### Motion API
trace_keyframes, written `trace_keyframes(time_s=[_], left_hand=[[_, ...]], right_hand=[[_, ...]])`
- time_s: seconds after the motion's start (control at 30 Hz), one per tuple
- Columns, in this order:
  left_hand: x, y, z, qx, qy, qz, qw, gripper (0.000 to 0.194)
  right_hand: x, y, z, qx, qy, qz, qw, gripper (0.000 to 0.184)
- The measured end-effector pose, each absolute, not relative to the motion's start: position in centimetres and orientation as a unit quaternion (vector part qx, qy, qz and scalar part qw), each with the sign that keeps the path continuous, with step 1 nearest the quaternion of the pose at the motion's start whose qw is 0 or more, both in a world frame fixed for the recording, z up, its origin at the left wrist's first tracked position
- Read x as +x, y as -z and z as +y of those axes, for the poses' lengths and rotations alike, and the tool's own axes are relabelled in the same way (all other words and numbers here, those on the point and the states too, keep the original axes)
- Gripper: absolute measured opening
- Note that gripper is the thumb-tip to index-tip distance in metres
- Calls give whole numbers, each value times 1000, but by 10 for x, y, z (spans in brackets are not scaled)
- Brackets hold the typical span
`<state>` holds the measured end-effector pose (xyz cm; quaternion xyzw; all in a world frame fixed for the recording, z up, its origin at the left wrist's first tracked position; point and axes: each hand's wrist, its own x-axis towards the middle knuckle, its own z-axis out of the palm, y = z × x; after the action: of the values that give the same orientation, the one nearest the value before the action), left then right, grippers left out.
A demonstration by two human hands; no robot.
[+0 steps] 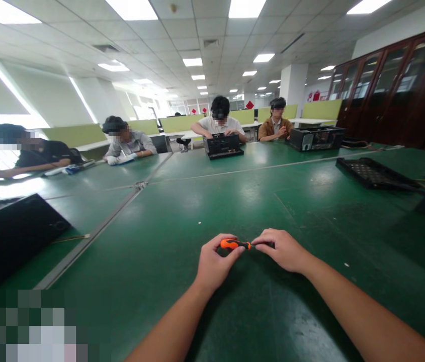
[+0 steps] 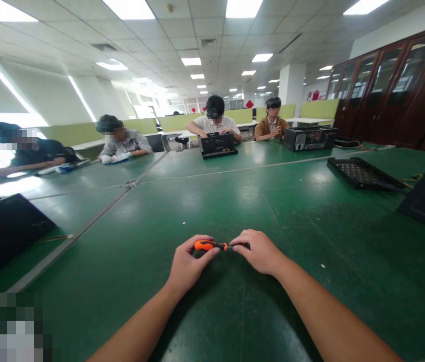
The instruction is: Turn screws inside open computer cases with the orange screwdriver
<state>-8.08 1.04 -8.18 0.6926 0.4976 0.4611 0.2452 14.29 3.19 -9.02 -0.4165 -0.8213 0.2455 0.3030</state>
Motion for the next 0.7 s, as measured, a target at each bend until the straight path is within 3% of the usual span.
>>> trace_keyframes(time_s=[0.23,0.43,0.7], left_hand=[[-82,88,12,689,-467,477,282,44],[-81,85,10,684,-482,474,274,35],[-81,84,7,689,-496,458,264,39]], right_hand=[[143,88,29,-406,-242,-836,280,14],[141,84,26,-408,-220,-834,298,13],[143,86,27,-412,-190,-834,315,11]])
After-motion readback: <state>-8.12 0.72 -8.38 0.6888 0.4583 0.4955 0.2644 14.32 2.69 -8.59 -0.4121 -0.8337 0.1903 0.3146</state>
